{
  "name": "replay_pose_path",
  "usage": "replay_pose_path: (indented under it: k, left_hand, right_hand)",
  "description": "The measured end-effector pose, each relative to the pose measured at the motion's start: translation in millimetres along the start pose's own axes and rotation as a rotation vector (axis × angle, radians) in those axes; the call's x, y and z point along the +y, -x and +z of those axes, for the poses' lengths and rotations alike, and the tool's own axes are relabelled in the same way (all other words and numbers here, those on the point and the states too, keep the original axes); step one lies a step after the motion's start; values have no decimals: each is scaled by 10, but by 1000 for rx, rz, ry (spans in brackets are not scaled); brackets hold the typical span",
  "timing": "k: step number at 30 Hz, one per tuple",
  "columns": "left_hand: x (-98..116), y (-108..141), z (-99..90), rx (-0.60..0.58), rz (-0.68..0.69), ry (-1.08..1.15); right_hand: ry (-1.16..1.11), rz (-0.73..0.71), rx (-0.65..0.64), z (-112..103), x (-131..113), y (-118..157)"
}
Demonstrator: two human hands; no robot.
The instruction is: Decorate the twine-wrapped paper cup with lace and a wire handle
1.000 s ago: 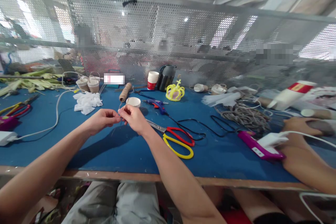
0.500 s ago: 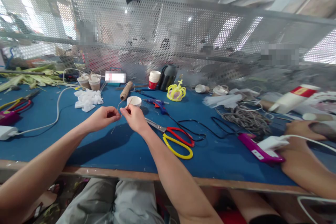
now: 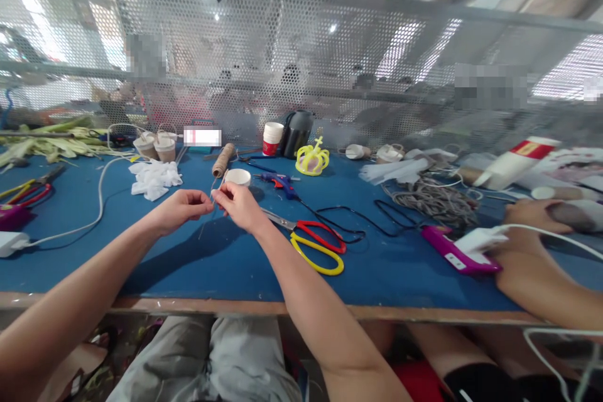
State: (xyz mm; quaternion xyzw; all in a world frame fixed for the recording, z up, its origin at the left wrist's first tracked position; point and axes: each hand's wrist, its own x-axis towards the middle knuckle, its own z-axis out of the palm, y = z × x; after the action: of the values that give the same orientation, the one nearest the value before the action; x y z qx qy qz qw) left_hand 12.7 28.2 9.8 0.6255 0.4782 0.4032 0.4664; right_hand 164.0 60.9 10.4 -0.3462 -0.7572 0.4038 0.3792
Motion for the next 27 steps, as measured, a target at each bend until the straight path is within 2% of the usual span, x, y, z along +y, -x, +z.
replay_pose_path:
  k: [9,16,21,27]
  left_hand:
    - [14,3,37,28,-7,93]
    - [51,14,-53,-61,-11,102]
    - [64,25,-104,-79,35,10]
    - [70,17,-119,-43,114,-172]
  right_hand:
    - [-11,-24,12,12,-54,22]
    - [-71,-36,-25,28,-73,31]
    - [-38,-14,-4,12,-41,21]
    - [56,13,-27,0,-55,40]
